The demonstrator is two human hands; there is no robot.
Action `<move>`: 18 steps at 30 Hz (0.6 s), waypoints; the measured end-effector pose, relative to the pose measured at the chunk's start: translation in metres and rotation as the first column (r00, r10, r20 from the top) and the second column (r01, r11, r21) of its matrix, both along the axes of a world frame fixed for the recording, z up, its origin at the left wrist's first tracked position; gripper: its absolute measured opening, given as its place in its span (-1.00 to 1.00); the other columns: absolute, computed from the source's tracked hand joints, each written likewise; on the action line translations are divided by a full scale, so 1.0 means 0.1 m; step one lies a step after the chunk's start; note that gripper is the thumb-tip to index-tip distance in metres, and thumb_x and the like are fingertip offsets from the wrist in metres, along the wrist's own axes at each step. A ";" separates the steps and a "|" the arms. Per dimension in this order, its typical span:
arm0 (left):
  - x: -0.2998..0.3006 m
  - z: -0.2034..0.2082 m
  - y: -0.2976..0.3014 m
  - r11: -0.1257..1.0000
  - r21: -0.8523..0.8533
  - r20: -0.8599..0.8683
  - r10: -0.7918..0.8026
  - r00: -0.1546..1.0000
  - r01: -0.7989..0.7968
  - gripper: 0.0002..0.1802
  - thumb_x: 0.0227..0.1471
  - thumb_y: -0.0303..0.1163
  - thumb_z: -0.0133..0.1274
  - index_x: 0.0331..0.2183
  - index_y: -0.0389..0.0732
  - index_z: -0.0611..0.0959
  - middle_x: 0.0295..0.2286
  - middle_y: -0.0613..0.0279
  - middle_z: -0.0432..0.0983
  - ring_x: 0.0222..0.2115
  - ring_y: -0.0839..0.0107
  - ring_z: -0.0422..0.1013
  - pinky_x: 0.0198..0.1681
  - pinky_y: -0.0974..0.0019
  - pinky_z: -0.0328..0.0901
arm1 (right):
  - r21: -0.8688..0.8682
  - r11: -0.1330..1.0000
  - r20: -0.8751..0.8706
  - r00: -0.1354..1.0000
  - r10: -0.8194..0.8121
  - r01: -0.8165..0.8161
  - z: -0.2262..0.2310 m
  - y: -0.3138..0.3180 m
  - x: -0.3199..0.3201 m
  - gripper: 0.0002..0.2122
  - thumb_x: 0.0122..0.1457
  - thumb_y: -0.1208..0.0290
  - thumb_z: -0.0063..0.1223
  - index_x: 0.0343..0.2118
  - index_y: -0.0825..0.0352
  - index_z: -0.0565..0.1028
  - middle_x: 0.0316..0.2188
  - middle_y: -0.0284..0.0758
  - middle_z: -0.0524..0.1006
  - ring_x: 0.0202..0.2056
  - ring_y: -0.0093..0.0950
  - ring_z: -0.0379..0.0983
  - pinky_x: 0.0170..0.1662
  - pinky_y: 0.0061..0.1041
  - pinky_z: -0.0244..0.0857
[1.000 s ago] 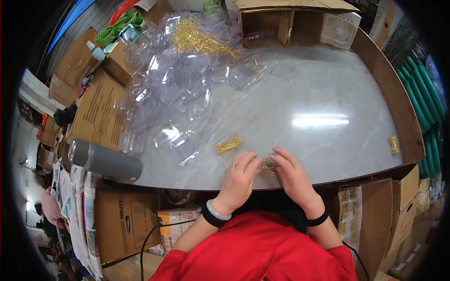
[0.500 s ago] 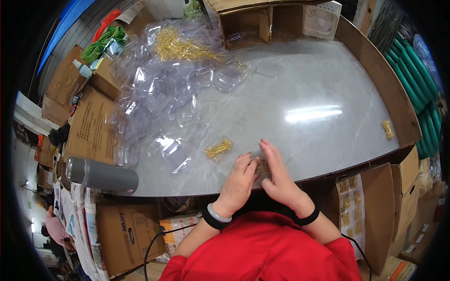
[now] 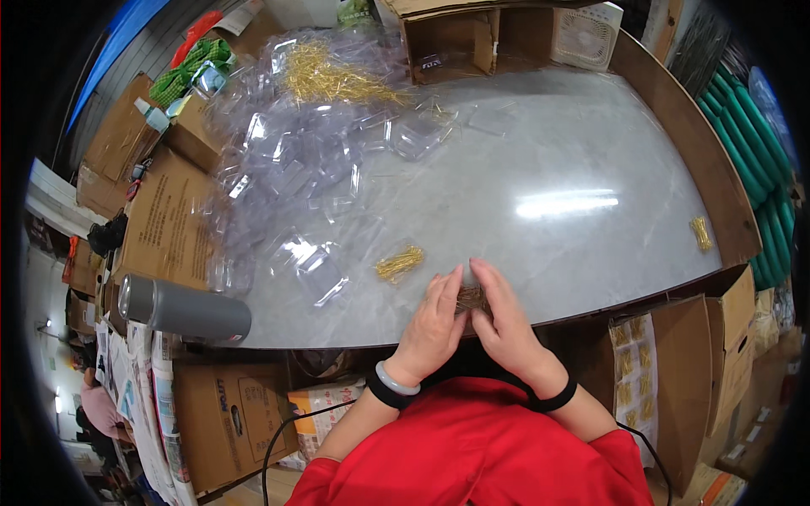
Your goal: Picking up small metal pins from a table and sorting them into plastic trays and bags.
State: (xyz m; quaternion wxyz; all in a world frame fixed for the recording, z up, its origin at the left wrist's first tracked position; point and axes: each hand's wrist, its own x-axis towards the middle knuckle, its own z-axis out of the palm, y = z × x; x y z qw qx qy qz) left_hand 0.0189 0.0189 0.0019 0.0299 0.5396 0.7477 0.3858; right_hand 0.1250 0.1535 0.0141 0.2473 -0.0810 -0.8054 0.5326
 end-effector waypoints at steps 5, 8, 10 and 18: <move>-0.09 0.00 -0.05 0.989 0.140 0.177 -0.073 0.981 0.048 0.10 -0.08 -0.59 0.21 0.36 -0.29 -0.06 0.14 -0.16 0.28 0.17 -0.04 0.29 0.27 0.06 0.18 | 0.447 0.892 0.014 0.998 0.062 -0.062 0.06 0.08 -0.01 -0.59 0.16 0.58 0.11 0.10 0.45 0.41 0.15 -0.06 0.39 0.23 -0.02 0.27 0.29 -0.11 0.16; -0.08 0.10 -0.12 0.989 0.142 0.181 -0.055 0.982 0.029 0.11 -0.11 -0.55 0.26 0.36 -0.29 -0.02 0.14 -0.13 0.27 0.16 -0.04 0.29 0.27 0.06 0.17 | 0.574 0.814 0.049 0.996 0.080 -0.093 0.07 0.10 -0.03 -0.60 0.13 0.52 0.17 0.07 0.42 0.44 0.13 -0.10 0.41 0.21 -0.07 0.30 0.28 -0.11 0.17; -0.03 0.18 -0.21 0.992 0.123 0.186 -0.016 0.983 -0.007 0.08 -0.11 -0.52 0.29 0.35 -0.29 0.06 0.13 -0.13 0.28 0.15 -0.05 0.29 0.25 0.04 0.18 | 0.628 0.770 0.074 0.994 0.081 -0.110 0.05 0.12 -0.02 -0.60 0.12 0.50 0.19 0.04 0.41 0.46 0.11 -0.14 0.44 0.20 -0.10 0.32 0.28 -0.11 0.18; 0.06 0.26 -0.51 0.938 -0.083 -0.091 0.329 0.940 -0.336 -0.73 -0.09 -0.43 0.33 -0.29 -0.24 0.65 -0.26 0.11 0.50 -0.20 0.05 0.40 -0.14 0.09 0.32 | 0.629 0.778 -0.038 0.999 0.021 0.008 -0.02 0.11 -0.02 -0.70 0.04 0.53 0.21 -0.11 0.36 0.54 -0.09 -0.26 0.52 0.04 -0.23 0.42 0.12 -0.22 0.32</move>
